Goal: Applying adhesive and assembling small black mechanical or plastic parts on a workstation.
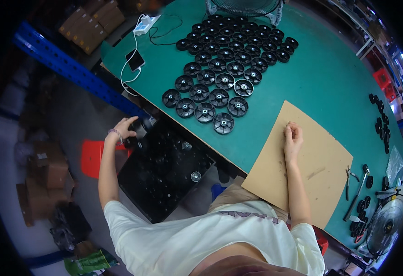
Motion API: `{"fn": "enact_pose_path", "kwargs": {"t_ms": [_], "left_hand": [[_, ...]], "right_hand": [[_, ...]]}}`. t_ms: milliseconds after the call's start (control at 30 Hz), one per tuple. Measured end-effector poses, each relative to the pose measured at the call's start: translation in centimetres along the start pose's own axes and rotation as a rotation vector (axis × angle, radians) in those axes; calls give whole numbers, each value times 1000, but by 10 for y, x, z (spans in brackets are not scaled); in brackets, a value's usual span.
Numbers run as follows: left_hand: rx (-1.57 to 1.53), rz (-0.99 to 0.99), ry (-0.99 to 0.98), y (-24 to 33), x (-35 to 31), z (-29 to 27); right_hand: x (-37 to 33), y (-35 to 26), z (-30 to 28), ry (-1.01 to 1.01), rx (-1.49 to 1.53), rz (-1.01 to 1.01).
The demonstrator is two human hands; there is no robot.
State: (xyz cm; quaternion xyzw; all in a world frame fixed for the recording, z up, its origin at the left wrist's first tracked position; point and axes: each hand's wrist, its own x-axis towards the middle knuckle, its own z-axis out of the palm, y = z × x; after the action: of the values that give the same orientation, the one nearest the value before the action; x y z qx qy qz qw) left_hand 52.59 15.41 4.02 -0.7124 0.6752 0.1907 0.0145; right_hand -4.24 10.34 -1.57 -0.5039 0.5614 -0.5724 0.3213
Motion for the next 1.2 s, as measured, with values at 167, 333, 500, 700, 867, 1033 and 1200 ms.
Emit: {"fn": "enact_pose_path", "kwargs": {"t_ms": [167, 333, 500, 700, 867, 1033, 1200], "left_hand": [[-374, 140, 287, 44, 63, -34], [-178, 326, 469, 121, 215, -66], [32, 201, 443, 148, 314, -66], [307, 235, 204, 174, 370, -62], [253, 225, 246, 144, 369, -63], [104, 285, 456, 94, 282, -94], [65, 321, 497, 34, 117, -67]], "right_hand": [[-3, 2, 2, -35, -49, -21], [-5, -2, 1, -31, -91, -7], [-6, -17, 7, -32, -209, -15], [0, -9, 4, 6, -191, -20], [0, -12, 8, -18, -189, -38], [-4, -9, 5, -32, -139, -26], [-5, -5, 3, -40, -87, -41]]}}
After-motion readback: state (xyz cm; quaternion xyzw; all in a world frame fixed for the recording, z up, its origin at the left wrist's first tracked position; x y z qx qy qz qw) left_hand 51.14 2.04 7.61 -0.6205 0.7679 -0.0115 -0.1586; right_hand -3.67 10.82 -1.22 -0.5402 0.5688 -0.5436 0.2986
